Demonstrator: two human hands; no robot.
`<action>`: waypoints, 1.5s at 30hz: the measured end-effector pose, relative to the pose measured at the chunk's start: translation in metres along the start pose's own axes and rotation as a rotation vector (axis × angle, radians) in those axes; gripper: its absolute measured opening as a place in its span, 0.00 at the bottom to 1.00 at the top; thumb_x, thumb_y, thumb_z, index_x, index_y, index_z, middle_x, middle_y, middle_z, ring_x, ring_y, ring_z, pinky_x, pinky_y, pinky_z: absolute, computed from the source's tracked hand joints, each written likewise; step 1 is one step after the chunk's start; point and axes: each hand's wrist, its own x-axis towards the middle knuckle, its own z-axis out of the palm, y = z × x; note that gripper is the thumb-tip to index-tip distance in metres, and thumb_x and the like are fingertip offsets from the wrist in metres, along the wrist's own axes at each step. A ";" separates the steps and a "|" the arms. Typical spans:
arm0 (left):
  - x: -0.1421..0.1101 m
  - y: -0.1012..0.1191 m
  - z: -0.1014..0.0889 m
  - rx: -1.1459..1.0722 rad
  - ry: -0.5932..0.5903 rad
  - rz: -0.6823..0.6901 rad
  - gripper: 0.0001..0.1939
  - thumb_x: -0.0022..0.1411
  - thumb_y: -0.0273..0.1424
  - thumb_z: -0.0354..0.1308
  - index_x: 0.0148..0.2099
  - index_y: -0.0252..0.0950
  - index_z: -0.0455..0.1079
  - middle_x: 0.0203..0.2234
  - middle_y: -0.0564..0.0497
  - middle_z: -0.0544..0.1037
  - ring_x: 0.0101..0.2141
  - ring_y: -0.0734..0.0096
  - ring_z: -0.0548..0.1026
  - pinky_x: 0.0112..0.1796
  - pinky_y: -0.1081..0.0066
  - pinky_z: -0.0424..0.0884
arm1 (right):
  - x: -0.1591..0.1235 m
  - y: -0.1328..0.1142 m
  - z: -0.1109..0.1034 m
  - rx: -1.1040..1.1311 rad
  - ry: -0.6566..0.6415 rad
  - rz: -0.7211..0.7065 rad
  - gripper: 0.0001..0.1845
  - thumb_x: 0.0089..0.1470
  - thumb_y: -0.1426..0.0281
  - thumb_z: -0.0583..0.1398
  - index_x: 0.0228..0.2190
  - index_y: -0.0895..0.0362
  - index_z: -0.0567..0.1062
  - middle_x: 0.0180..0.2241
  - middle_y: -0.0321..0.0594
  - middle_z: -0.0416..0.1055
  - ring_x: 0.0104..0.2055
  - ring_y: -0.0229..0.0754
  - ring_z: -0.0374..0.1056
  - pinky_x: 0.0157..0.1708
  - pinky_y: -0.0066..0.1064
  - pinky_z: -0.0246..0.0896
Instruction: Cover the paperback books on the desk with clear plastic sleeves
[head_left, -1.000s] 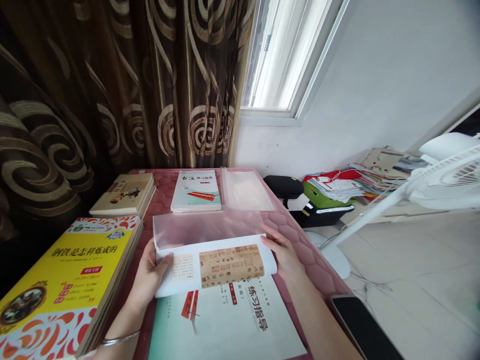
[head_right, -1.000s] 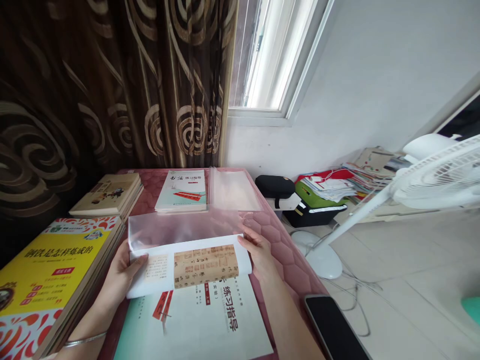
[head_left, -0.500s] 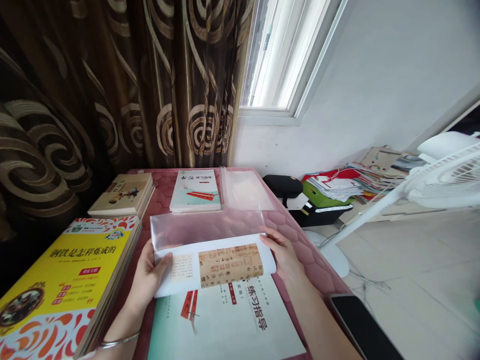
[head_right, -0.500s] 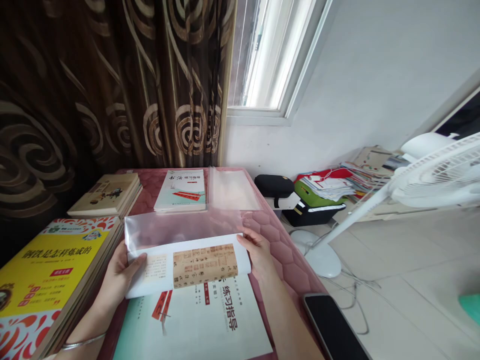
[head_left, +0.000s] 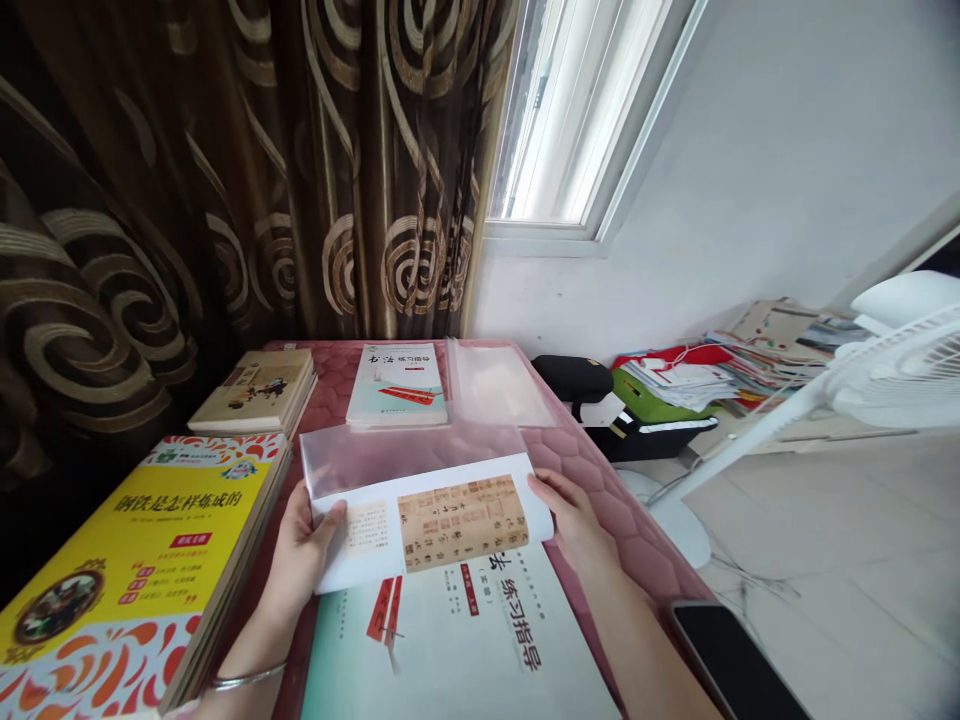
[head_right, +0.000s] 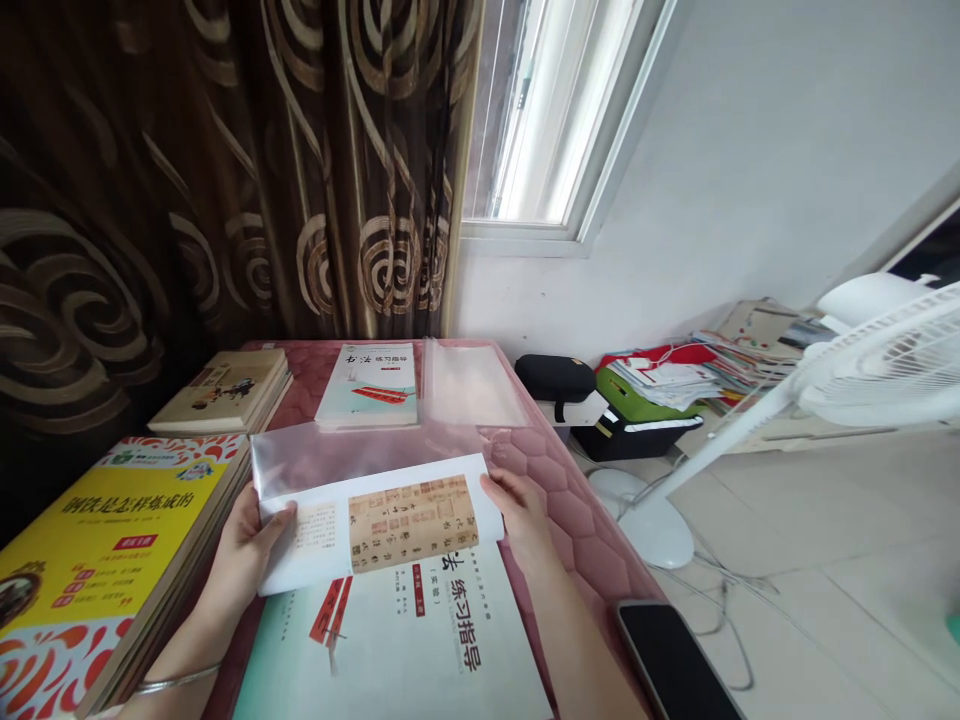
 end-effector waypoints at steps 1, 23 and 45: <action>0.000 0.001 0.000 0.003 0.008 0.007 0.28 0.52 0.40 0.66 0.53 0.38 0.66 0.47 0.47 0.77 0.46 0.62 0.75 0.41 0.70 0.71 | 0.000 0.000 0.000 -0.002 -0.027 0.015 0.15 0.40 0.55 0.70 0.24 0.53 0.78 0.23 0.36 0.73 0.24 0.43 0.67 0.22 0.32 0.58; 0.000 -0.001 -0.001 -0.011 -0.044 -0.031 0.28 0.54 0.41 0.65 0.54 0.38 0.63 0.47 0.47 0.76 0.47 0.61 0.74 0.43 0.67 0.70 | -0.005 0.005 0.008 -0.111 0.005 -0.042 0.20 0.44 0.49 0.65 0.21 0.52 0.73 0.20 0.35 0.68 0.22 0.41 0.61 0.21 0.32 0.55; 0.004 -0.009 0.001 0.126 0.030 0.059 0.21 0.54 0.45 0.62 0.43 0.37 0.65 0.35 0.49 0.77 0.37 0.65 0.74 0.38 0.68 0.69 | -0.012 -0.003 0.015 -0.015 0.060 -0.003 0.22 0.38 0.50 0.69 0.21 0.56 0.74 0.20 0.35 0.70 0.23 0.39 0.62 0.21 0.28 0.57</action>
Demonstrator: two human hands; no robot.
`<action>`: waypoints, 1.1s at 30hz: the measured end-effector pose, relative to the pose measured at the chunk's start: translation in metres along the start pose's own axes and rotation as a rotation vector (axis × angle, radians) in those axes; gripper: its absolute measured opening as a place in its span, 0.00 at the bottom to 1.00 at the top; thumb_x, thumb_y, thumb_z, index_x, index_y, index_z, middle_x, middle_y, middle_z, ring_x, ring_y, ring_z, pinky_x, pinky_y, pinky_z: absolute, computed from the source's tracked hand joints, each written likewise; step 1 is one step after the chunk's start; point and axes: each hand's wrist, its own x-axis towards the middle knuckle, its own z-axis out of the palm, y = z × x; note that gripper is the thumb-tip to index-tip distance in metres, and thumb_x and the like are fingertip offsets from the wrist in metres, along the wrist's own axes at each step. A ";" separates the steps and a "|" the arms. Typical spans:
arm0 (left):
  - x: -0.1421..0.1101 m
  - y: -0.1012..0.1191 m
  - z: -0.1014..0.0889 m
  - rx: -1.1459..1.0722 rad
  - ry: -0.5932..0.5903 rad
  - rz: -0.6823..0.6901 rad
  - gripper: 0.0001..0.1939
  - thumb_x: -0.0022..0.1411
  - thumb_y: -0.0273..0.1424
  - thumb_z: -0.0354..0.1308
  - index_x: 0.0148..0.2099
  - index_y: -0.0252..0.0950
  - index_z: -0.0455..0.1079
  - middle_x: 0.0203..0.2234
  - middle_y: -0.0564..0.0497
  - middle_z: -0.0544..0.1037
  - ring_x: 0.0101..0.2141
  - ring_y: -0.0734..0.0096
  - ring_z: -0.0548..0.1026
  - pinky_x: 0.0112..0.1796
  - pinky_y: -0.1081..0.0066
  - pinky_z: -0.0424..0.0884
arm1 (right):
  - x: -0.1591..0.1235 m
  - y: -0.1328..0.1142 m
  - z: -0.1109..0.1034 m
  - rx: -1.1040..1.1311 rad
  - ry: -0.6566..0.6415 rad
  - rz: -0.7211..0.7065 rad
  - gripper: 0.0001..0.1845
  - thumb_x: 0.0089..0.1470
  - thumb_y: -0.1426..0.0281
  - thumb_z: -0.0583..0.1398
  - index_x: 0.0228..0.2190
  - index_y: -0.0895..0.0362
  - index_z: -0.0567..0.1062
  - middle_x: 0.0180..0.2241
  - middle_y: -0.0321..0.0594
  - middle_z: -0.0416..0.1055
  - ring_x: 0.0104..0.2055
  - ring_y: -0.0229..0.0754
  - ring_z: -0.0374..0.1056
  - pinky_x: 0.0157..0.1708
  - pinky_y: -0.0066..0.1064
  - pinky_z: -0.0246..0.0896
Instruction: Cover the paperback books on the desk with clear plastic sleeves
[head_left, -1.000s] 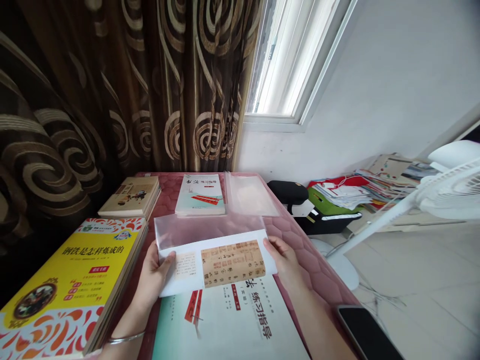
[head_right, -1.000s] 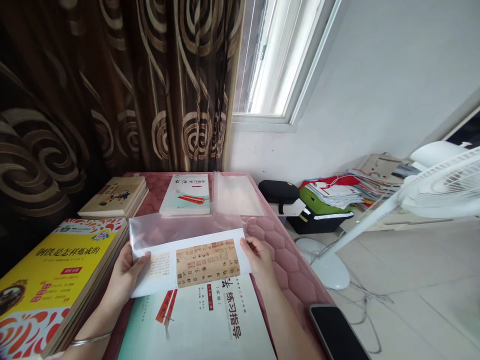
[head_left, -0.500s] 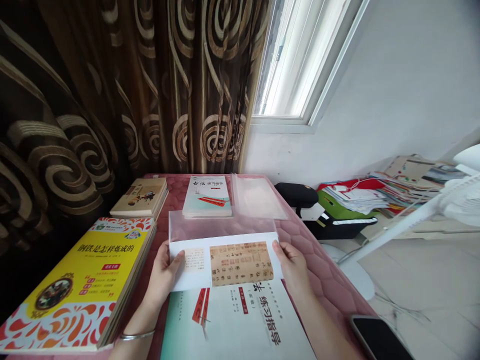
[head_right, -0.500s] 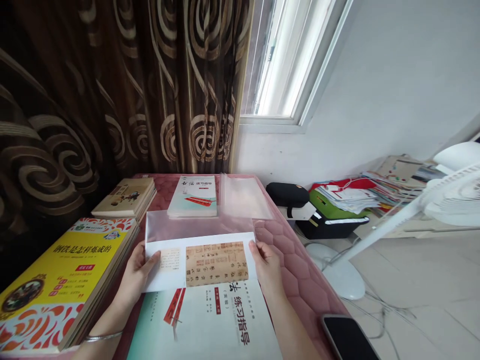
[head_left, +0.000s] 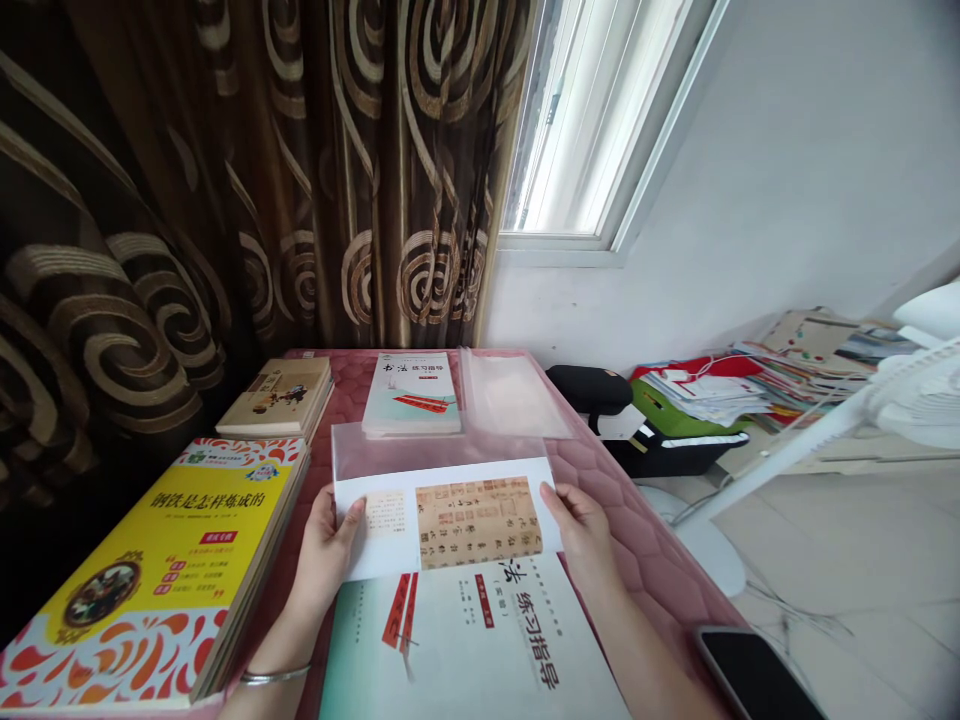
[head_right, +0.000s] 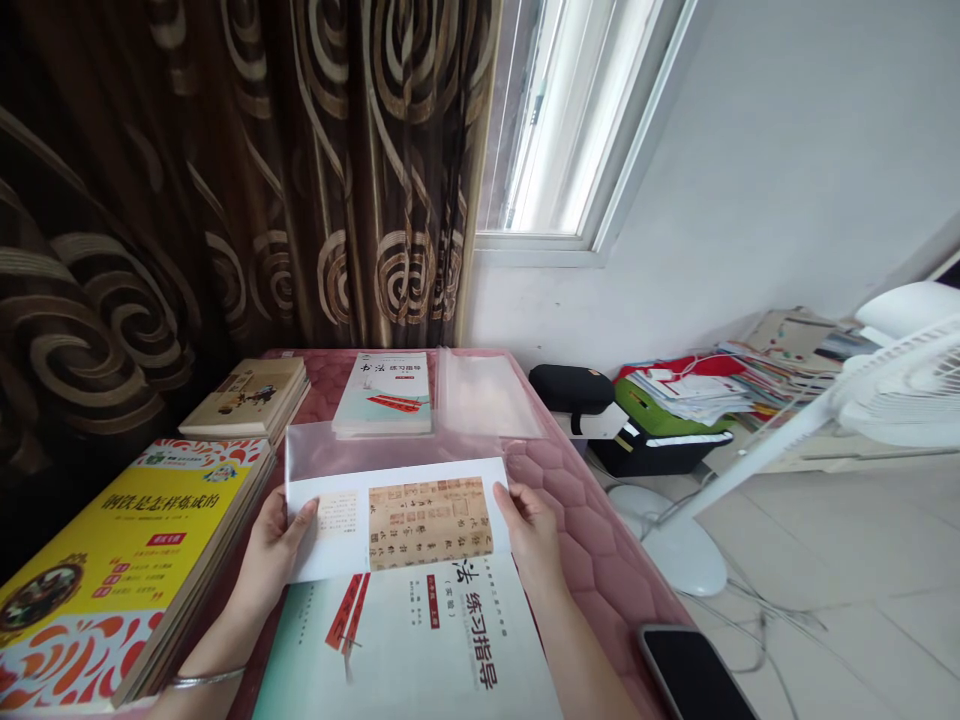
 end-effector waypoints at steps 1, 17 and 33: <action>0.000 -0.001 0.000 -0.001 0.000 -0.005 0.21 0.54 0.45 0.62 0.44 0.37 0.65 0.35 0.49 0.77 0.37 0.65 0.74 0.38 0.68 0.70 | 0.001 0.001 0.000 -0.015 0.003 -0.008 0.22 0.39 0.50 0.68 0.21 0.56 0.73 0.20 0.35 0.70 0.23 0.39 0.62 0.21 0.28 0.57; -0.001 0.000 0.001 -0.068 -0.032 -0.022 0.21 0.55 0.43 0.63 0.45 0.38 0.64 0.39 0.48 0.78 0.40 0.65 0.75 0.40 0.68 0.70 | -0.001 0.005 0.001 -0.031 0.003 -0.042 0.22 0.43 0.49 0.66 0.25 0.56 0.74 0.24 0.37 0.72 0.25 0.41 0.64 0.24 0.30 0.60; -0.002 -0.001 0.002 -0.047 0.015 -0.044 0.22 0.52 0.45 0.64 0.44 0.38 0.66 0.39 0.48 0.78 0.39 0.64 0.75 0.38 0.69 0.71 | -0.002 0.002 0.002 -0.047 -0.010 -0.078 0.21 0.44 0.49 0.66 0.27 0.55 0.75 0.24 0.37 0.74 0.26 0.43 0.66 0.24 0.31 0.61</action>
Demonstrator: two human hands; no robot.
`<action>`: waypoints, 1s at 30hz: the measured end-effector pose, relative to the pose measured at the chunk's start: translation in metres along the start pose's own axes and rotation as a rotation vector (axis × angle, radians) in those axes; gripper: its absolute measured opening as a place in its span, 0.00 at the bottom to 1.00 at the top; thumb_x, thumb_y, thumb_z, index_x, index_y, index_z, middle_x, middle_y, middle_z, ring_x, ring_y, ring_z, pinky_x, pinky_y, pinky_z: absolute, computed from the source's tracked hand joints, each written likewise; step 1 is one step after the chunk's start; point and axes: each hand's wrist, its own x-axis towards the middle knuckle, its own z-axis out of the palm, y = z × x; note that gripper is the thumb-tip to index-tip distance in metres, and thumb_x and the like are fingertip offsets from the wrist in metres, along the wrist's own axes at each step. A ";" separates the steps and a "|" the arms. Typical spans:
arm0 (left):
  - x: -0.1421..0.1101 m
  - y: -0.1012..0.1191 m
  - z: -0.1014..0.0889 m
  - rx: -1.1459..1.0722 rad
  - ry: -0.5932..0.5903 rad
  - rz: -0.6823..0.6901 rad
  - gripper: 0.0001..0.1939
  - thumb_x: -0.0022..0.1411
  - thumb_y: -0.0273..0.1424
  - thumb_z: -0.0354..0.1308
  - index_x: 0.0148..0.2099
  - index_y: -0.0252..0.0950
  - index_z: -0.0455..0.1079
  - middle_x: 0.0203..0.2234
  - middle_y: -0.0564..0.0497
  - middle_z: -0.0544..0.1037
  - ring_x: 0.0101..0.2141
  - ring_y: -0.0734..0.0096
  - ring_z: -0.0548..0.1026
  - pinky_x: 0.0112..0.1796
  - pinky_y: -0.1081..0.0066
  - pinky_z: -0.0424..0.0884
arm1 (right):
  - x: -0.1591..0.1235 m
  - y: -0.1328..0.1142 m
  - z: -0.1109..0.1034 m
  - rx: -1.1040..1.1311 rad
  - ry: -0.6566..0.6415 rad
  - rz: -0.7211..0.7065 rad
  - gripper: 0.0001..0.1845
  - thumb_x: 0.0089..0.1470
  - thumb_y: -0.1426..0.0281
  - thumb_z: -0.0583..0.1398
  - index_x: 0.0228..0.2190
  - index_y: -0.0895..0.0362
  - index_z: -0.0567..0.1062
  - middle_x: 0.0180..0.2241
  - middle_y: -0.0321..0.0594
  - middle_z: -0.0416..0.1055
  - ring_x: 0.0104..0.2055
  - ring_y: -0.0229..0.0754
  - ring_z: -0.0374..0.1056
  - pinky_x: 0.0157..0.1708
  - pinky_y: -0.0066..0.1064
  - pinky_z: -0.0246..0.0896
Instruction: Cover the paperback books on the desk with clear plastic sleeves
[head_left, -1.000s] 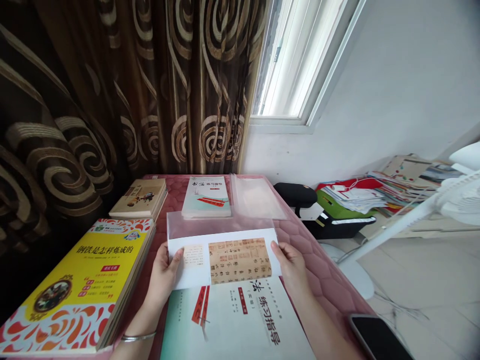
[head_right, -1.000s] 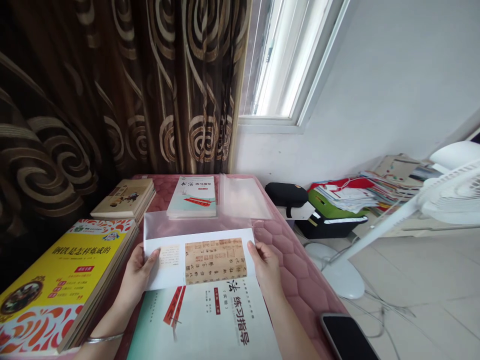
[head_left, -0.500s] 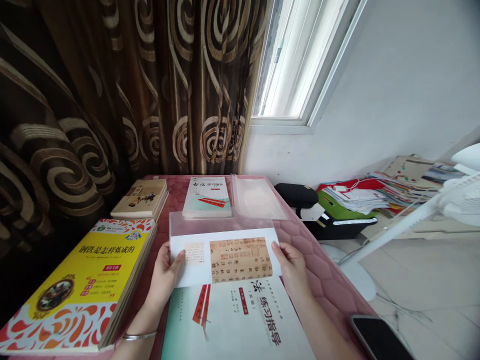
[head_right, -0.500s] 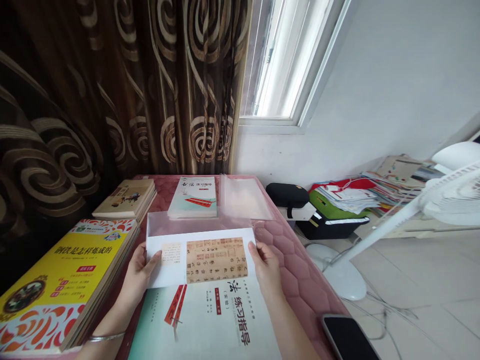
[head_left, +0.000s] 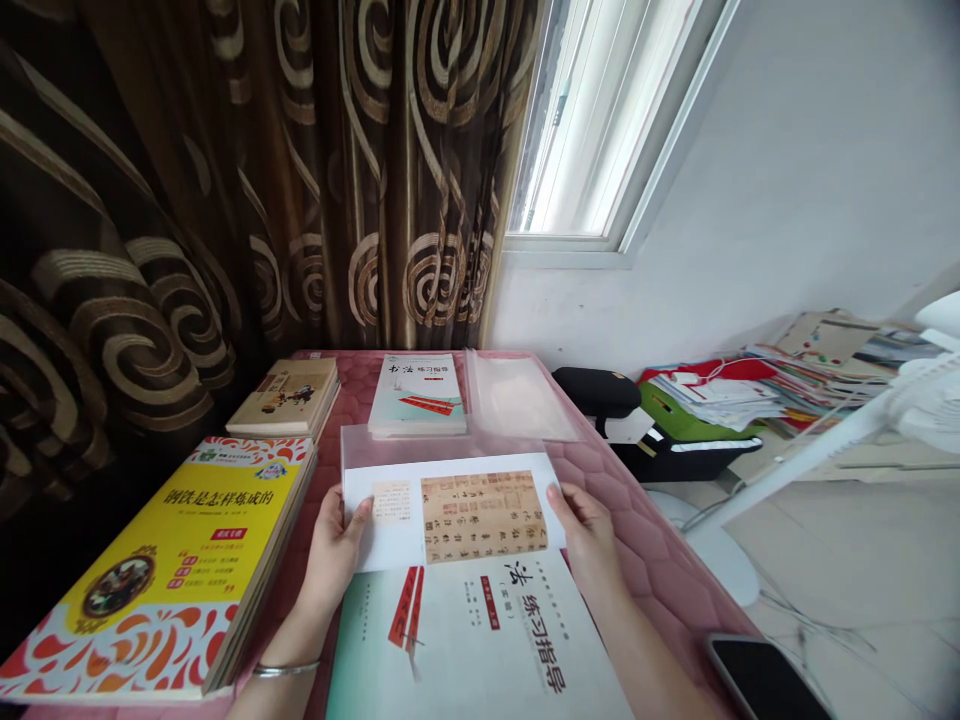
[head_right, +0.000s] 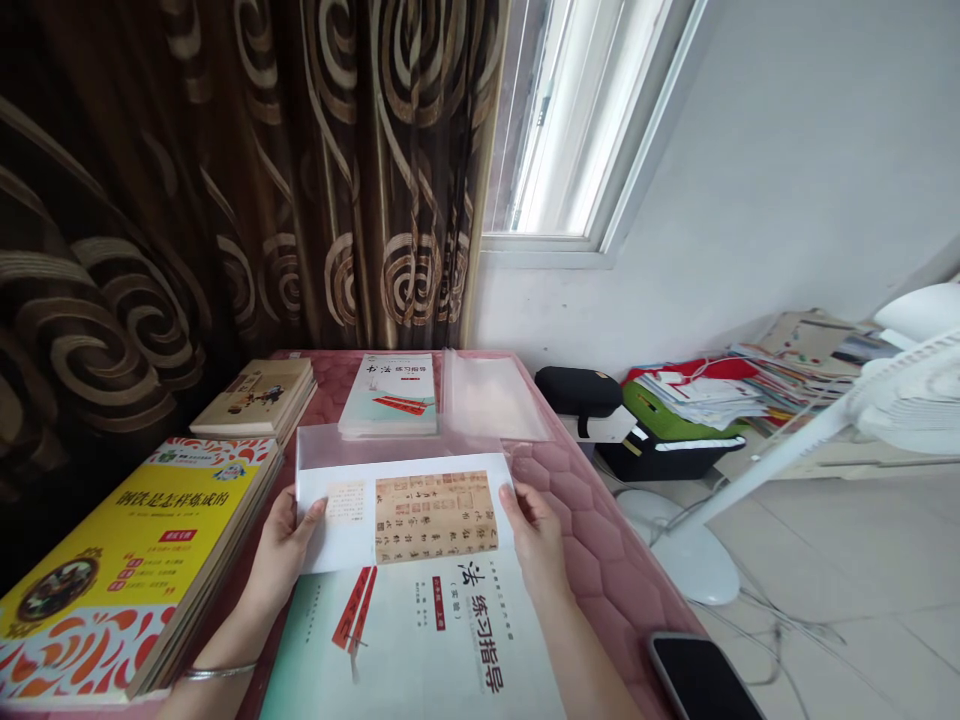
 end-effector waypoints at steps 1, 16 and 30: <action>0.000 0.000 0.000 -0.010 0.001 -0.003 0.22 0.52 0.45 0.64 0.44 0.38 0.65 0.39 0.48 0.78 0.40 0.64 0.76 0.39 0.69 0.71 | 0.000 0.000 0.000 0.005 -0.003 0.005 0.22 0.43 0.49 0.66 0.27 0.55 0.75 0.24 0.37 0.73 0.26 0.43 0.66 0.24 0.31 0.61; -0.003 0.001 0.000 -0.013 -0.025 0.015 0.20 0.55 0.42 0.63 0.46 0.38 0.65 0.40 0.48 0.77 0.41 0.64 0.75 0.40 0.68 0.71 | -0.001 0.001 0.001 -0.041 0.027 -0.007 0.24 0.44 0.48 0.65 0.19 0.55 0.69 0.18 0.34 0.69 0.21 0.39 0.61 0.20 0.29 0.56; -0.004 0.003 -0.001 -0.056 -0.042 -0.017 0.22 0.52 0.42 0.65 0.45 0.37 0.65 0.39 0.47 0.78 0.40 0.63 0.76 0.41 0.66 0.72 | -0.001 0.004 0.002 -0.010 0.021 0.010 0.25 0.43 0.47 0.65 0.19 0.56 0.70 0.18 0.34 0.69 0.19 0.38 0.60 0.18 0.28 0.54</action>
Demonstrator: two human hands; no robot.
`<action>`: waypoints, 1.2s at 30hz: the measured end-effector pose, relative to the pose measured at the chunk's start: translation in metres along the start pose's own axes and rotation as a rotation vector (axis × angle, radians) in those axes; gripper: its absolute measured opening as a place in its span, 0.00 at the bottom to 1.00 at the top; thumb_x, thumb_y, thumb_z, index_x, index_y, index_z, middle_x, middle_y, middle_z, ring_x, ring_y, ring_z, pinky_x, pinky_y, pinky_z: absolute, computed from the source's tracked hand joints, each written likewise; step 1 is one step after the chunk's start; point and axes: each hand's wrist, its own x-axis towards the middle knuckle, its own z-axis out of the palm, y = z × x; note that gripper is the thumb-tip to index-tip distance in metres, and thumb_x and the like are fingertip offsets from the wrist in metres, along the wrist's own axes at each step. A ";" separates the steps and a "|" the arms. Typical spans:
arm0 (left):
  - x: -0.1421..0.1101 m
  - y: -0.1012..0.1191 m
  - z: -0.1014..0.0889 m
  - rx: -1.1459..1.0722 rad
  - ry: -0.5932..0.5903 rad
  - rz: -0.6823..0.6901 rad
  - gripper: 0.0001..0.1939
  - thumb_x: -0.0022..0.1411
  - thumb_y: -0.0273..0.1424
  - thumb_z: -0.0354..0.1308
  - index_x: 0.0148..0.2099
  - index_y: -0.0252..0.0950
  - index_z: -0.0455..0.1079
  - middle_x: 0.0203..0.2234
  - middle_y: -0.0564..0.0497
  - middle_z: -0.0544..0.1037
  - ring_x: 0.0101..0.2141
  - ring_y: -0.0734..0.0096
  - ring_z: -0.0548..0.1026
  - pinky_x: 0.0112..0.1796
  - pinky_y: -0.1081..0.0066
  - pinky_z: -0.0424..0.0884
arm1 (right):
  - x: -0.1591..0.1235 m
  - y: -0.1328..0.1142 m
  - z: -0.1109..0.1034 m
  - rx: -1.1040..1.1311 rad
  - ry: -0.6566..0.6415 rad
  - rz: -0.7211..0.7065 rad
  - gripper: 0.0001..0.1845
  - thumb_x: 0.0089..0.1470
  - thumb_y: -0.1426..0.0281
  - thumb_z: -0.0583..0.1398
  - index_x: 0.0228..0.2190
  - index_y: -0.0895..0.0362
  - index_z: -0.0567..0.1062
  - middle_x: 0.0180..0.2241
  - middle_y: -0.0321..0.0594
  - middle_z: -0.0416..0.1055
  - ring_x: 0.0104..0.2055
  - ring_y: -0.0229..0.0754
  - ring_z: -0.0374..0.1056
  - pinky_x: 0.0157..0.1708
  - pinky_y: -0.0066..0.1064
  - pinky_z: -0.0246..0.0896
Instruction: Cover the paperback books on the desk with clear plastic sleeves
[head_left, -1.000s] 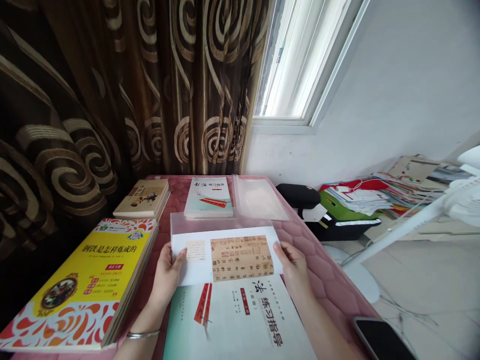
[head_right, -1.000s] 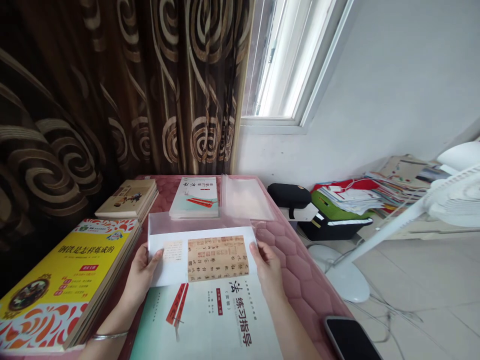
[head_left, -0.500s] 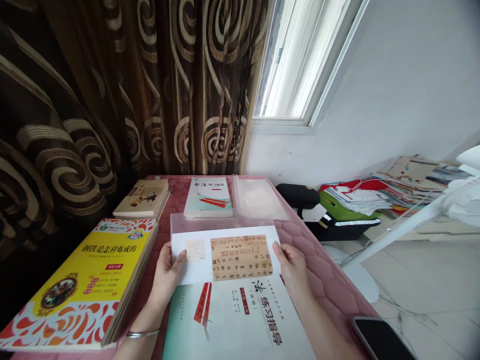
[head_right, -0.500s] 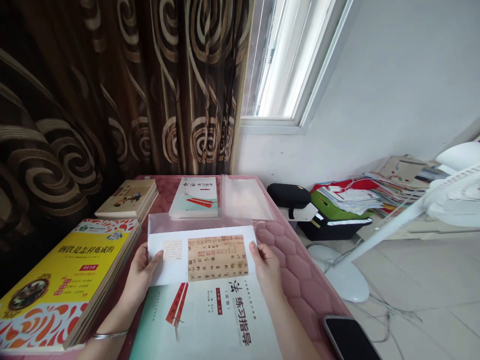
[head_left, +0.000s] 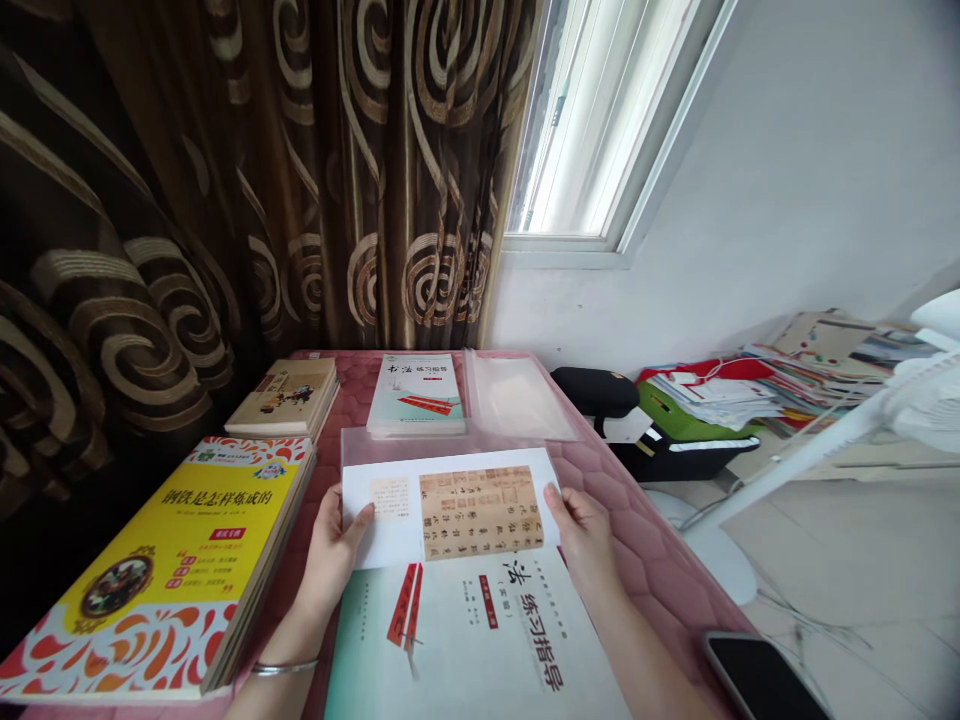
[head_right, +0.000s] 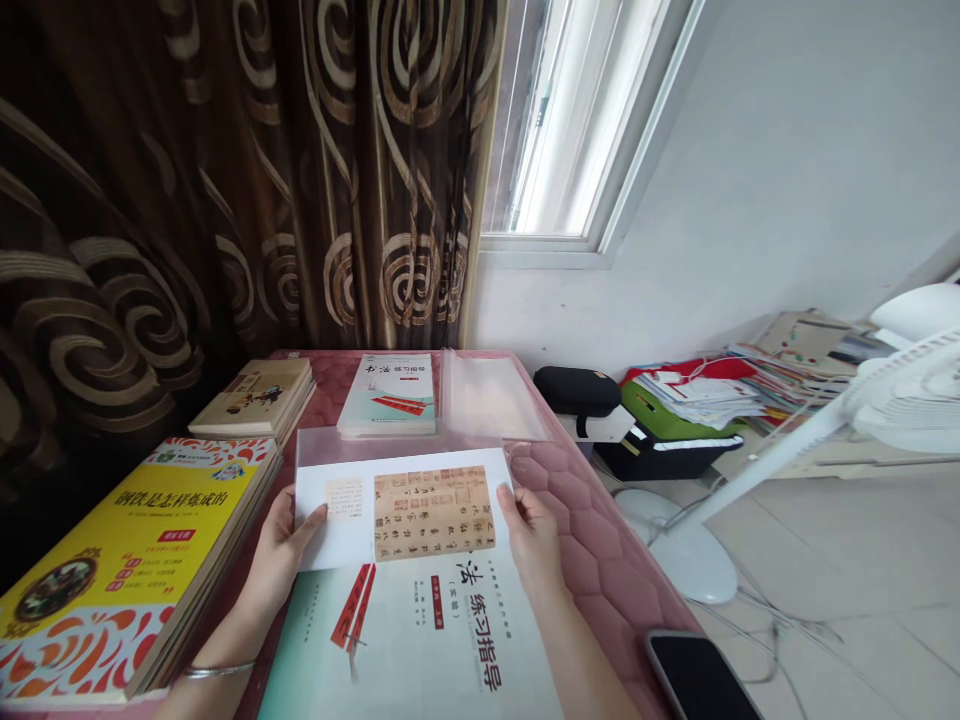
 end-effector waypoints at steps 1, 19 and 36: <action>0.000 -0.001 0.000 0.003 -0.004 -0.002 0.22 0.52 0.42 0.65 0.45 0.37 0.65 0.39 0.47 0.78 0.40 0.63 0.76 0.40 0.66 0.72 | 0.000 0.001 0.000 0.013 -0.005 0.008 0.25 0.43 0.47 0.66 0.19 0.56 0.70 0.18 0.34 0.69 0.20 0.38 0.60 0.19 0.28 0.55; 0.000 0.002 0.003 -0.007 0.005 -0.022 0.23 0.50 0.42 0.66 0.45 0.38 0.65 0.40 0.48 0.78 0.42 0.61 0.76 0.40 0.66 0.73 | -0.001 -0.003 0.000 0.096 -0.032 0.022 0.22 0.43 0.49 0.67 0.24 0.55 0.74 0.21 0.34 0.72 0.23 0.41 0.64 0.23 0.30 0.59; 0.001 -0.001 0.002 0.012 0.019 -0.015 0.22 0.52 0.43 0.65 0.45 0.38 0.64 0.39 0.48 0.78 0.41 0.62 0.76 0.39 0.67 0.72 | -0.004 -0.006 0.001 0.132 -0.069 0.044 0.20 0.43 0.52 0.67 0.25 0.56 0.75 0.23 0.36 0.74 0.22 0.40 0.65 0.23 0.30 0.61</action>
